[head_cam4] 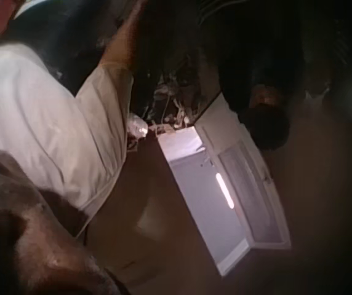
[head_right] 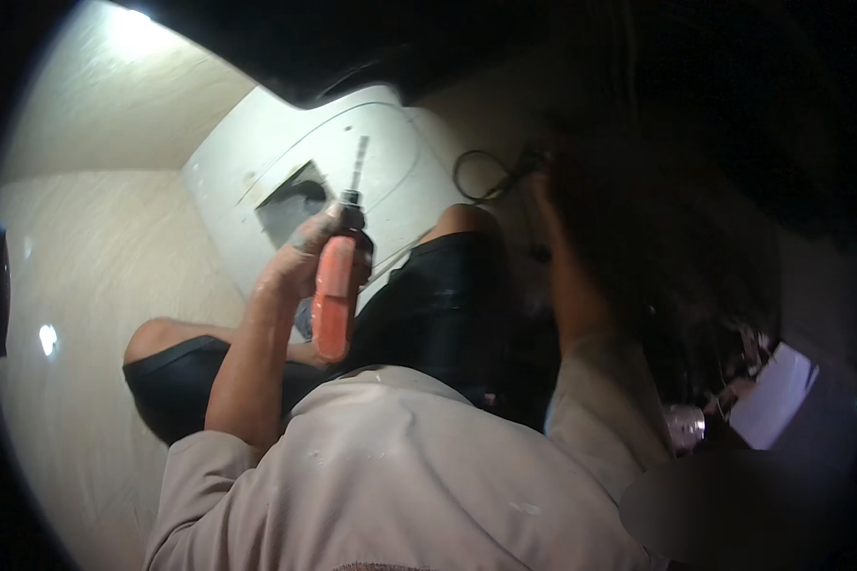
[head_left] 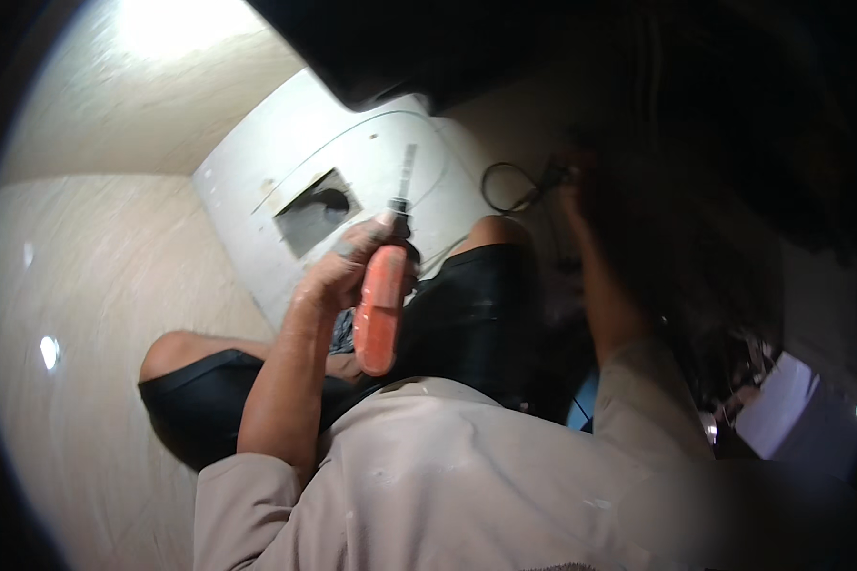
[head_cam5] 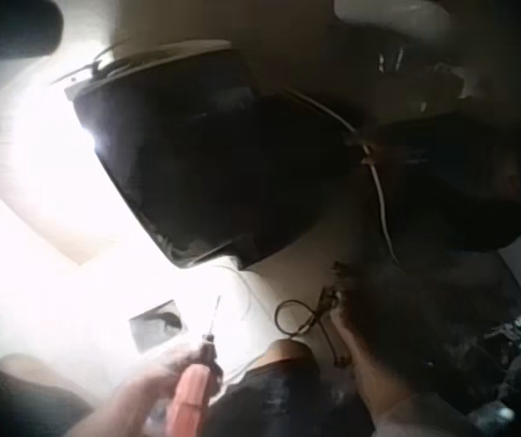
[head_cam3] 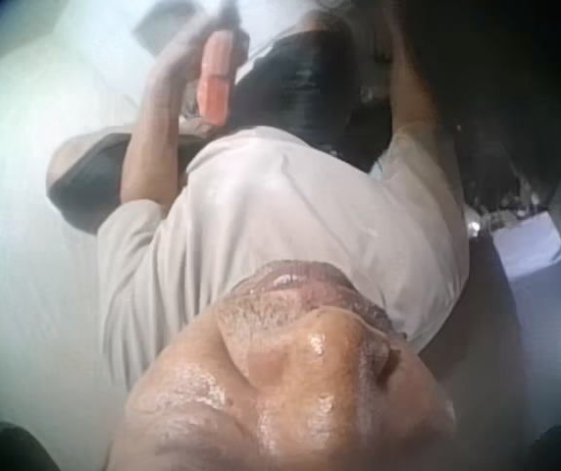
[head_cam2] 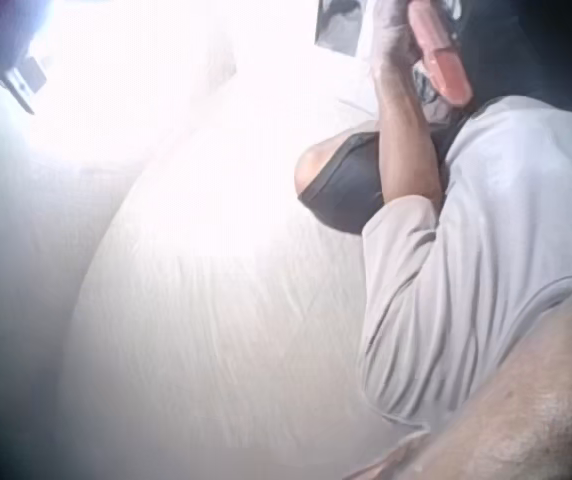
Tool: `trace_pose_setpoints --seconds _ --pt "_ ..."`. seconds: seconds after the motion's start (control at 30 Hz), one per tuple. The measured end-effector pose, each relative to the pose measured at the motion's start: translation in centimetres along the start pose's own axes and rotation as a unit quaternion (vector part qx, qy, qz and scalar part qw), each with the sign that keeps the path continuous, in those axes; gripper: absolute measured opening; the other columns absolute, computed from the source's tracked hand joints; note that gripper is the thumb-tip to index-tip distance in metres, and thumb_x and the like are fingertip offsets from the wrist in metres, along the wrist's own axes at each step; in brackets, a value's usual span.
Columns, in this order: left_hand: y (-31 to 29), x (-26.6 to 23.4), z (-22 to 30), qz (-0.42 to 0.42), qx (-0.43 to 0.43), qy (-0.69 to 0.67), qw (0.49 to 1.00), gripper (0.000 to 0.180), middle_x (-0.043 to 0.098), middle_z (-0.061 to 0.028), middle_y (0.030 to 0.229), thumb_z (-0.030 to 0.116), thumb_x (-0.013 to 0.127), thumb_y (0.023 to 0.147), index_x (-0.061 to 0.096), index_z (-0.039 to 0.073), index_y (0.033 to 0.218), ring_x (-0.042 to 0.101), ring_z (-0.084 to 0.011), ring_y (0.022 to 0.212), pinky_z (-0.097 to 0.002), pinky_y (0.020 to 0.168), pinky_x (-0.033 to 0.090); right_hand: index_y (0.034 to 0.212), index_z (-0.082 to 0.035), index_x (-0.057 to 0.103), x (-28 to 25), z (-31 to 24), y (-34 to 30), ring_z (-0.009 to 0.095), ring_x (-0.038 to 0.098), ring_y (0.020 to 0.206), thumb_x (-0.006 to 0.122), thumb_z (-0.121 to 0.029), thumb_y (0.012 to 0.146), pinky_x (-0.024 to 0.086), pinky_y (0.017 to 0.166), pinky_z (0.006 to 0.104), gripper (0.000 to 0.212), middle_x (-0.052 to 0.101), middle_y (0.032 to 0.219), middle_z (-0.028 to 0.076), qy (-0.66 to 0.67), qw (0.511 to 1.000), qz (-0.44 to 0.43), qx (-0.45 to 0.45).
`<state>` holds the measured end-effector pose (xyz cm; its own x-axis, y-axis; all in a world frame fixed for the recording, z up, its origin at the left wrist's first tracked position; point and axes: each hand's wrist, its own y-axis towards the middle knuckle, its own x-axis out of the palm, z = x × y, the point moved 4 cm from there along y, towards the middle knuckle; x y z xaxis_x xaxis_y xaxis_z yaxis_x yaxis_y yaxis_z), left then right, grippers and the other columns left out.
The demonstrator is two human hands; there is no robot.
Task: The person uses a power drill to make a hole in the bathroom floor near a plumbing cutout, while handling a drill bit and a pair of pliers.
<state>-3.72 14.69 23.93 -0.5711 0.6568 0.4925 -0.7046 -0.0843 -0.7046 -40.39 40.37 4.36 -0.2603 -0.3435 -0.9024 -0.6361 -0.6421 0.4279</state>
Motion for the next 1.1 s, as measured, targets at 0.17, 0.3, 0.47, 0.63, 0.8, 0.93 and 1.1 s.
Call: trace_pose_setpoints --seconds 0.17,0.3,0.47,0.63,0.8,0.93,1.1 --pt "-3.0 1.8 -1.7 -0.042 0.041 -0.037 0.998 0.046 0.072 -0.0185 0.09 0.052 0.064 0.101 0.061 0.007 0.108 0.072 -0.0279 0.079 -0.0426 0.073 0.061 0.136 -0.01 0.064 6.0 -1.1 1.8 0.04 0.066 0.115 0.07 -0.02 0.087 0.054 0.099 0.0458 0.05 0.069 0.125 0.021 -0.052 0.99 -0.134 -0.012" --pt "-4.0 1.5 -2.7 0.004 0.03 -0.025 0.999 0.048 0.073 -0.0212 0.093 0.052 0.062 0.102 0.061 0.005 0.109 0.071 -0.0274 0.081 -0.0414 0.072 0.06 0.135 -0.01 0.065 8.4 -0.9 1.8 0.04 0.066 0.116 0.07 -0.02 0.088 0.054 0.1 0.0457 0.049 0.069 0.125 0.021 -0.07 0.982 -0.174 0.001" --pt "-3.4 1.4 -3.4 -0.056 0.013 -0.055 0.997 0.043 0.071 -0.0123 0.093 0.044 0.066 0.102 0.063 0.003 0.112 0.072 -0.0209 0.079 -0.0355 0.072 0.062 0.135 -0.011 0.066 7.9 -0.5 1.5 0.041 0.066 0.117 0.069 -0.02 0.089 0.054 0.1 0.0456 0.048 0.07 0.125 0.021 -0.041 0.978 -0.202 0.031" --pt "-3.6 0.8 -4.3 0.005 0.028 -0.115 0.993 0.045 0.074 -0.0194 0.092 0.048 0.067 0.099 0.062 0.004 0.11 0.073 -0.0225 0.076 -0.0358 0.069 0.062 0.135 -0.011 0.066 5.3 -0.9 0.9 0.041 0.067 0.118 0.069 -0.02 0.089 0.054 0.101 0.0455 0.047 0.07 0.125 0.022 0.041 0.964 -0.235 0.114" --pt "-4.8 0.0 -4.3 0.022 0.093 -0.14 0.985 0.055 0.071 -0.0197 0.097 0.059 0.065 0.097 0.064 0.005 0.111 0.069 -0.0286 0.082 -0.0417 0.075 0.059 0.129 -0.004 0.067 6.3 -3.1 0.7 0.043 0.068 0.114 0.07 -0.023 0.091 0.054 0.098 0.0469 0.042 0.072 0.118 0.026 0.112 0.974 -0.128 0.152" --pt "-6.1 -0.4 -4.3 0.02 0.122 -0.116 0.986 0.053 0.071 -0.0187 0.097 0.054 0.067 0.099 0.059 0.005 0.118 0.069 -0.0246 0.084 -0.0375 0.075 0.058 0.121 -0.001 0.069 10.7 -4.2 1.2 0.044 0.068 0.109 0.07 -0.028 0.092 0.055 0.094 0.0483 0.04 0.071 0.115 0.026 -0.027 0.962 -0.271 0.006" --pt "-6.7 -0.5 -4.1 0.037 0.16 -0.126 0.978 0.039 0.073 -0.017 0.094 0.041 0.07 0.1 0.059 0.006 0.114 0.071 -0.0208 0.083 -0.0338 0.075 0.059 0.121 0.0 0.069 13.0 -3.2 2.5 0.045 0.065 0.113 0.068 -0.028 0.092 0.052 0.098 0.0494 0.04 0.067 0.123 0.029 -0.091 0.956 -0.275 -0.053"
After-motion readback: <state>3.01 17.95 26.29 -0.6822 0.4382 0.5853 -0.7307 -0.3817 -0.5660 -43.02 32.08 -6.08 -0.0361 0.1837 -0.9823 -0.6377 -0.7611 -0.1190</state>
